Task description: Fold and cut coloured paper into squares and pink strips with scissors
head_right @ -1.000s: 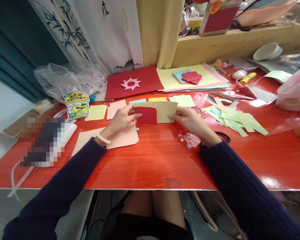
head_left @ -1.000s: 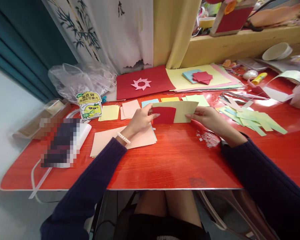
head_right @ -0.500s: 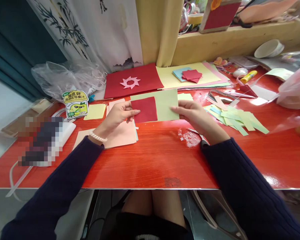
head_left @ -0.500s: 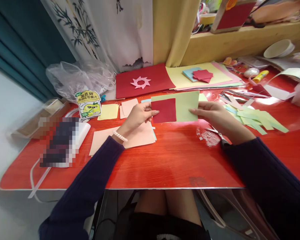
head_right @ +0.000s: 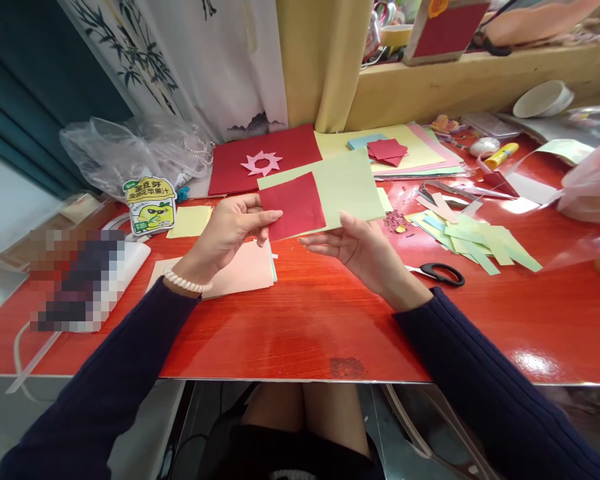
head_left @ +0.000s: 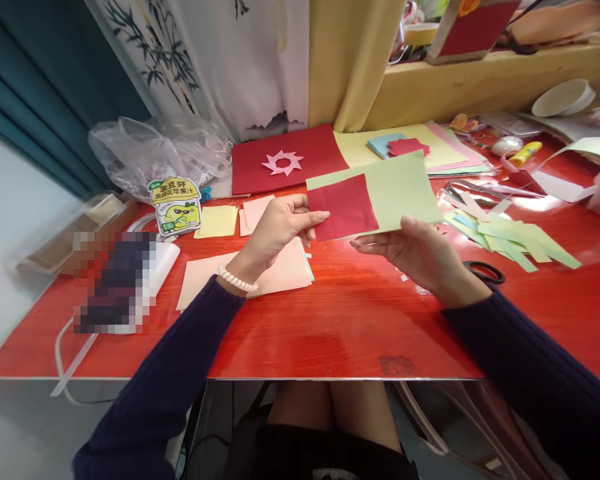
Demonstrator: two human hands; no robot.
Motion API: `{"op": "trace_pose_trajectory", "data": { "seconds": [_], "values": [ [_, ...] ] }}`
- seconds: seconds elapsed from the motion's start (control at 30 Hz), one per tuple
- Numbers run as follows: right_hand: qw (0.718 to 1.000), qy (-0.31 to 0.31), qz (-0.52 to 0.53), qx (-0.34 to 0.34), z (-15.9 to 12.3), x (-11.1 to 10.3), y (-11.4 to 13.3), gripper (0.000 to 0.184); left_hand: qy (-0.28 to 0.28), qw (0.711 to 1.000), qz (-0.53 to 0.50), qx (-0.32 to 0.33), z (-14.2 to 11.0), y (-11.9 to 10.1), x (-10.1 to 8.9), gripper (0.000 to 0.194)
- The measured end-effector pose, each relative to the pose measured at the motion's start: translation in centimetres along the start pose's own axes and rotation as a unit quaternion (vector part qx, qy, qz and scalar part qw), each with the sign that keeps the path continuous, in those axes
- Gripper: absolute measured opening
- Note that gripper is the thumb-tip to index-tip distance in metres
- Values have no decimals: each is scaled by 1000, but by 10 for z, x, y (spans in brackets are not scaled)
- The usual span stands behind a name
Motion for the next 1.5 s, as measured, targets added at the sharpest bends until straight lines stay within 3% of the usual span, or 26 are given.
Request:
{"op": "trace_pose_trajectory", "data": {
  "seconds": [0.27,0.43,1.07,1.5],
  "values": [
    [998,-51,18,-26,0,9,-6,14,-1,1000,-3,5,-1,1,4,10],
    [998,-61,-5,-19,1,4,-10,13,-4,1000,7,1,-1,2,5,10],
    [999,-43,-8,-19,-1,3,-8,6,-23,1000,16,-7,-1,1,5,16],
    [998,-28,45,-34,0,3,-9,6,-13,1000,10,7,-2,1,5,17]
  ]
}}
Point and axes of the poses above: each hand's wrist, its own z-axis towards the middle knuckle, its own x-axis out of the palm, y = z × x, the point moved 3 cm from there along z, towards the middle knuckle, and after that the axes turned 8 degrees about -x, right-handed, at the moved point
